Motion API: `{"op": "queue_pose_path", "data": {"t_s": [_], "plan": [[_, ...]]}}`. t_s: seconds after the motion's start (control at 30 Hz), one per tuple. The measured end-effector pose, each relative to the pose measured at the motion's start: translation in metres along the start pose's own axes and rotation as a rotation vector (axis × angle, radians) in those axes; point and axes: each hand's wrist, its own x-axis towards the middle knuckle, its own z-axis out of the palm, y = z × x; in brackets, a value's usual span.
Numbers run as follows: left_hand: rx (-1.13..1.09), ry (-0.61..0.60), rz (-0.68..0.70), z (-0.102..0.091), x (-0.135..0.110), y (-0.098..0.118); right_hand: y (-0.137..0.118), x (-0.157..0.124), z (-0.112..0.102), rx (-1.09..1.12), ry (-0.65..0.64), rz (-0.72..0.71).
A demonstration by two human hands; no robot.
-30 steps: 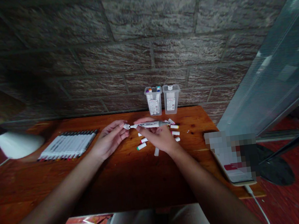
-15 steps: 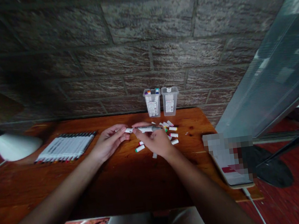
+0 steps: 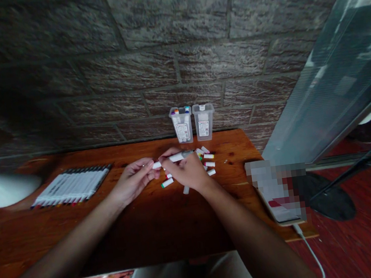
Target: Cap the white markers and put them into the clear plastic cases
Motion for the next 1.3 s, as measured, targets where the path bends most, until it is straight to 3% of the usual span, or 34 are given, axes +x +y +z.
{"op": "queue_pose_path", "data": {"t_s": [0.2,0.67,0.97,1.3], "plan": [[-0.163,0.193,0.029,-0.013,0.009,0.010,-0.005,0.002,-0.005,0.061,0.121,0.020],[-0.194,0.072,-0.026,-0.007,0.001,0.018,-0.005,0.004,-0.004,0.089,0.223,-0.002],[-0.333,-0.043,-0.055,-0.004,-0.001,0.026,0.002,0.003,0.001,0.072,0.210,0.038],[-0.265,0.052,-0.056,0.000,-0.002,0.025,-0.002,0.001,0.003,0.035,0.198,0.021]]}}
